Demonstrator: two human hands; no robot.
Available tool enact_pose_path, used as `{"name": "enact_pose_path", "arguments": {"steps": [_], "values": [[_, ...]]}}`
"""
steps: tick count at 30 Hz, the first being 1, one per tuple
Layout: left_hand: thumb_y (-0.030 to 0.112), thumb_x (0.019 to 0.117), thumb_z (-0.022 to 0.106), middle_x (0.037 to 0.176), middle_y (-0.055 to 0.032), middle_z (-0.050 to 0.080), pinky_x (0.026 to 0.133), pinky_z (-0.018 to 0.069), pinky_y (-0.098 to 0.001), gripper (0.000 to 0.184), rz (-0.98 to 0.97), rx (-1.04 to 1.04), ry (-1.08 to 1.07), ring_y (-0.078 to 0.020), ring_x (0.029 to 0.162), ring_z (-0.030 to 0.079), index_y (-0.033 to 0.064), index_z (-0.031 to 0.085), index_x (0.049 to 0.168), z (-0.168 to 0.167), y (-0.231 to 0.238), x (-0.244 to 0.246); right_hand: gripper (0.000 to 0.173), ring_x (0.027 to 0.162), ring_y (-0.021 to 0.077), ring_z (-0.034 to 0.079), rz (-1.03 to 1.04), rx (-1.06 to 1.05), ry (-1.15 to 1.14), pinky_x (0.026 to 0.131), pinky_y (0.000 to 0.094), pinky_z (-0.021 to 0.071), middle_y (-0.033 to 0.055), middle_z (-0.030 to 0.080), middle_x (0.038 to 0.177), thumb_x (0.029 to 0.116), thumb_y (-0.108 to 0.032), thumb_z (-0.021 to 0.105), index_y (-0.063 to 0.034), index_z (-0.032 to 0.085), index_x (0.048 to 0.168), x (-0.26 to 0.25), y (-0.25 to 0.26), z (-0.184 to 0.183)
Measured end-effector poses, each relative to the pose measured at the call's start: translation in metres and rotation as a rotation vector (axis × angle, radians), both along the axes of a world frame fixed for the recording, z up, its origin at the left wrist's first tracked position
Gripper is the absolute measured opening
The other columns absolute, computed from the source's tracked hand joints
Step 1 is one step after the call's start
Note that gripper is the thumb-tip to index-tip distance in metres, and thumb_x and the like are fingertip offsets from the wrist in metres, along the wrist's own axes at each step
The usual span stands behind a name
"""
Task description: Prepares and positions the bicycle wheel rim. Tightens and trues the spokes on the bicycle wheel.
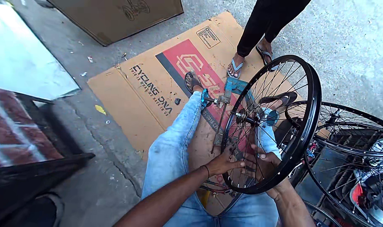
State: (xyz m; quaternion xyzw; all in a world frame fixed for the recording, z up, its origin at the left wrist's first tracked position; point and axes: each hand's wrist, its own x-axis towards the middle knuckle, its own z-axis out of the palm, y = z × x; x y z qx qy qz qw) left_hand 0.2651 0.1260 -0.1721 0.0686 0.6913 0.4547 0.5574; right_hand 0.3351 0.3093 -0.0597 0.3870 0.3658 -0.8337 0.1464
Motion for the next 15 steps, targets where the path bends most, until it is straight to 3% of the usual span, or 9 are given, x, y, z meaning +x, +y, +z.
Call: {"name": "enact_pose_path", "arguments": {"steps": [2, 3, 5, 7, 9, 10, 11, 13, 15], "values": [[0.074, 0.0818, 0.067, 0.156, -0.0234, 0.04, 0.115, 0.0392, -0.0517, 0.123, -0.024, 0.029, -0.046, -0.0326, 0.14, 0.047, 0.0103, 0.002, 0.164, -0.007, -0.003, 0.006, 0.059, 0.095, 0.0317, 0.07, -0.031, -0.029, -0.036, 0.084, 0.0493, 0.0587, 0.0198, 0.067, 0.113, 0.0887, -0.027, 0.057, -0.013, 0.047, 0.145, 0.003, 0.004, -0.013], [0.073, 0.0835, 0.066, 0.157, -0.023, 0.039, 0.116, 0.0376, -0.05, 0.118, -0.038, 0.049, -0.06, -0.0311, 0.141, 0.046, 0.0075, 0.008, 0.164, -0.01, -0.003, 0.008, 0.061, 0.092, 0.0313, 0.071, -0.057, -0.062, -0.042, 0.082, 0.0487, 0.059, 0.0194, 0.068, 0.111, 0.0853, -0.027, 0.062, -0.014, 0.049, 0.144, 0.005, 0.006, -0.021], [0.067, 0.0828, 0.071, 0.138, -0.0188, 0.057, 0.106, 0.0469, -0.0438, 0.102, -0.029, 0.1, -0.075, -0.0241, 0.123, 0.059, 0.0046, 0.033, 0.154, -0.018, -0.002, 0.007, 0.062, 0.091, 0.0319, 0.072, -0.097, -0.116, -0.035, 0.082, 0.0487, 0.0598, 0.0197, 0.07, 0.108, 0.0809, -0.027, 0.066, -0.0152, 0.051, 0.14, 0.009, 0.006, -0.029], [0.059, 0.0834, 0.076, 0.109, -0.0115, 0.064, 0.089, 0.0515, -0.036, 0.086, 0.0, 0.171, -0.105, -0.0155, 0.095, 0.062, 0.0027, 0.045, 0.141, -0.027, -0.003, 0.007, 0.052, 0.092, 0.0335, 0.072, -0.127, -0.064, -0.051, 0.086, 0.05, 0.0591, 0.0223, 0.07, 0.108, 0.0921, -0.032, 0.059, -0.0112, 0.052, 0.14, 0.013, -0.001, -0.023], [0.049, 0.0876, 0.076, 0.095, -0.0061, 0.061, 0.08, 0.0512, -0.0318, 0.07, 0.016, 0.19, -0.09, -0.0117, 0.081, 0.059, 0.0033, 0.05, 0.133, -0.031, -0.002, 0.007, 0.051, 0.096, 0.0327, 0.073, -0.129, 0.082, -0.056, 0.088, 0.0471, 0.0599, 0.0234, 0.069, 0.114, 0.1067, -0.044, 0.043, -0.0075, 0.051, 0.141, 0.016, -0.008, -0.012], [0.043, 0.0899, 0.075, 0.093, -0.0074, 0.061, 0.078, 0.0512, -0.0335, 0.062, 0.029, 0.169, -0.062, -0.0135, 0.079, 0.058, 0.0026, 0.052, 0.131, -0.031, 0.0, 0.008, 0.053, 0.098, 0.0319, 0.072, -0.13, 0.161, -0.03, 0.089, 0.0457, 0.0599, 0.0227, 0.069, 0.117, 0.1094, -0.047, 0.037, -0.0064, 0.049, 0.142, 0.019, -0.011, -0.008], [0.036, 0.0909, 0.074, 0.093, -0.0087, 0.061, 0.077, 0.0508, -0.0352, 0.053, 0.051, 0.14, -0.037, -0.0154, 0.079, 0.058, 0.0021, 0.055, 0.127, -0.031, 0.003, 0.011, 0.052, 0.1, 0.0322, 0.072, -0.146, 0.256, 0.023, 0.089, 0.0455, 0.0604, 0.0224, 0.068, 0.12, 0.111, -0.043, 0.036, -0.0057, 0.047, 0.145, 0.023, -0.013, -0.004], [0.03, 0.092, 0.072, 0.091, -0.0092, 0.059, 0.074, 0.0497, -0.0364, 0.044, 0.075, 0.099, 0.004, -0.0169, 0.077, 0.057, 0.0025, 0.057, 0.122, -0.031, 0.007, 0.016, 0.046, 0.106, 0.0343, 0.072, -0.192, 0.485, 0.182, 0.091, 0.0475, 0.0611, 0.0216, 0.067, 0.129, 0.1088, -0.021, 0.049, -0.0077, 0.04, 0.152, 0.032, -0.008, 0.006], [0.031, 0.0929, 0.07, 0.091, -0.0094, 0.06, 0.074, 0.05, -0.0374, 0.042, 0.07, 0.084, 0.033, -0.0176, 0.077, 0.057, 0.003, 0.057, 0.121, -0.031, 0.008, 0.016, 0.068, 0.113, 0.0272, 0.07, -0.193, 0.73, 0.286, 0.093, 0.0422, 0.0611, 0.0151, 0.063, 0.137, 0.0944, -0.01, 0.065, -0.0093, 0.034, 0.155, 0.033, 0.005, 0.019]]}}
